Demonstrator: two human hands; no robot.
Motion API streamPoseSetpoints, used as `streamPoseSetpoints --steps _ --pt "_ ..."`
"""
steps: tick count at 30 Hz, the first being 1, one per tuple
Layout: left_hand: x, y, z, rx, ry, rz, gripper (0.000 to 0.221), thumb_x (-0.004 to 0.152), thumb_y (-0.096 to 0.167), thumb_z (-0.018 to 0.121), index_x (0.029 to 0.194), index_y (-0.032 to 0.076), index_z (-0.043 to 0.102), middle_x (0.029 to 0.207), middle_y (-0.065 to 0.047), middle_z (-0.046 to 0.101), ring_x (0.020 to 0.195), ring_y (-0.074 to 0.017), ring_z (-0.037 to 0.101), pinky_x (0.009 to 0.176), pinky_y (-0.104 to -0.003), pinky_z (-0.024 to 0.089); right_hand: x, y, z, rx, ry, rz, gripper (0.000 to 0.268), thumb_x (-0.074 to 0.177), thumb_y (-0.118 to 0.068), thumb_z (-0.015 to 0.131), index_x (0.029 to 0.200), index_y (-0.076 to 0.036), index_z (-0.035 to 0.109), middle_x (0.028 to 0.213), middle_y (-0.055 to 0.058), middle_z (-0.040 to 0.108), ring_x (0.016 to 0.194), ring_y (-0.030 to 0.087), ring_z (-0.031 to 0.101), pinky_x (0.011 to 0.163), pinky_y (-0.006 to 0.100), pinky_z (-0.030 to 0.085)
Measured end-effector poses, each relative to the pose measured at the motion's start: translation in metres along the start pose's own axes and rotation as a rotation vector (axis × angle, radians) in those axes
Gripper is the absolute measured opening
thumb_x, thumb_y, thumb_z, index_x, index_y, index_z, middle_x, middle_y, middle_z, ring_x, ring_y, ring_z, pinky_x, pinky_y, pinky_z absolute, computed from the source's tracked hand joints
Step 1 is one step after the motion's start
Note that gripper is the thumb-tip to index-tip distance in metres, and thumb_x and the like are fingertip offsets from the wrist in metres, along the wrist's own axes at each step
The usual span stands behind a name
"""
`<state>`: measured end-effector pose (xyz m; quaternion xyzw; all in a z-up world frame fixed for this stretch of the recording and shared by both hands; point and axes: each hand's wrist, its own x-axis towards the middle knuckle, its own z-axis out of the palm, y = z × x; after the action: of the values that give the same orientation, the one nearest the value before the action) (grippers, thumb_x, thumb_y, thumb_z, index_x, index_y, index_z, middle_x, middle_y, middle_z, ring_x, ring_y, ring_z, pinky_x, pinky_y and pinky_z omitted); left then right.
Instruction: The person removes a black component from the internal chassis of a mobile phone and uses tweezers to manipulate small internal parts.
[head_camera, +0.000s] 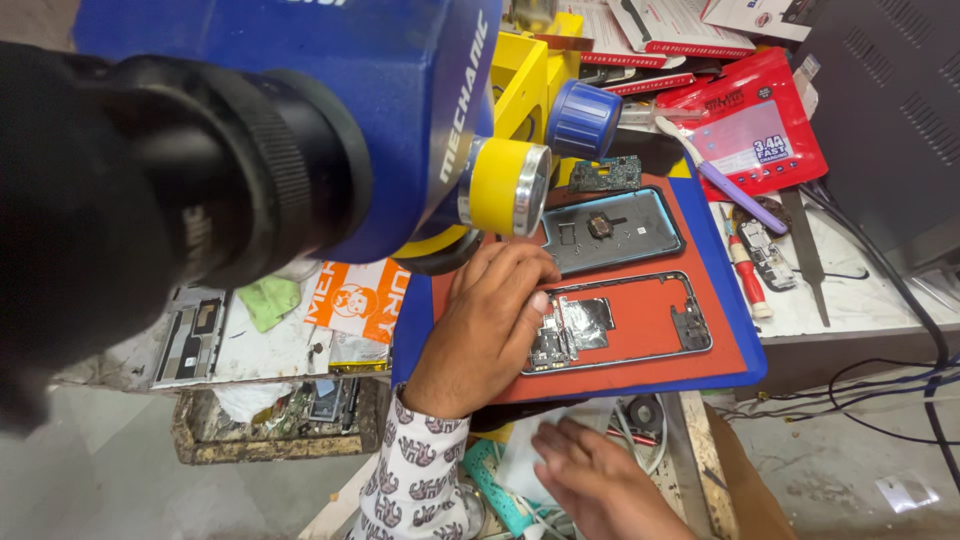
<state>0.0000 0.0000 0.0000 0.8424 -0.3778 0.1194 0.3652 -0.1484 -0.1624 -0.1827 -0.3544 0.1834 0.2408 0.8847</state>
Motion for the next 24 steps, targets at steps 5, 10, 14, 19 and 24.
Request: streamPoseSetpoints --steps 5,10,14,19,24 --pt "0.006 0.012 -0.007 0.017 -0.090 -0.026 0.050 0.086 0.041 0.075 0.122 0.007 0.066 0.131 -0.009 0.062 0.130 -0.0317 0.054 0.118 -0.049 0.037 -0.061 -0.058 -0.002 -0.663 -0.205 -0.005 0.039 0.095 -0.015 0.066 0.131 0.001 0.069 0.123 0.019 0.076 0.120 0.030 0.073 0.110 0.042 0.055" --pt "0.008 0.017 -0.010 0.040 -0.121 0.008 0.081 0.070 0.058 0.084 0.127 0.004 0.064 0.136 -0.013 0.059 0.127 -0.0353 0.051 0.114 -0.051 0.034 -0.095 -0.159 0.031 -1.562 0.140 -1.096 0.026 0.087 -0.020 0.072 0.111 -0.013 0.075 0.115 0.000 0.076 0.112 0.020 0.070 0.101 0.035 0.053" --pt "0.008 0.015 -0.009 0.078 -0.133 0.012 0.092 0.066 0.064 0.085 0.132 0.004 0.061 0.139 -0.013 0.059 0.131 -0.0367 0.050 0.114 -0.051 0.034 -0.064 -0.213 0.067 -1.807 0.044 -1.109 0.049 0.077 -0.029 0.080 0.121 -0.010 0.070 0.124 0.008 0.067 0.118 0.029 0.063 0.098 0.041 0.050" --pt "0.008 0.013 -0.008 0.049 -0.168 -0.038 0.089 0.069 0.059 0.084 0.139 0.009 0.059 0.141 -0.015 0.059 0.134 -0.0371 0.050 0.112 -0.050 0.035 -0.034 -0.235 0.079 -1.930 -0.180 -1.140 0.065 0.075 -0.043 0.081 0.129 -0.009 0.067 0.130 0.010 0.063 0.123 0.031 0.058 0.102 0.044 0.046" --pt "0.008 0.014 -0.011 -0.040 -0.190 -0.052 0.080 0.076 0.049 0.083 0.147 0.019 0.060 0.145 -0.012 0.062 0.139 -0.0359 0.051 0.116 -0.051 0.034 -0.025 -0.240 0.080 -1.932 -0.222 -1.026 0.069 0.066 -0.041 0.084 0.124 -0.008 0.068 0.122 0.011 0.065 0.116 0.032 0.060 0.098 0.046 0.047"
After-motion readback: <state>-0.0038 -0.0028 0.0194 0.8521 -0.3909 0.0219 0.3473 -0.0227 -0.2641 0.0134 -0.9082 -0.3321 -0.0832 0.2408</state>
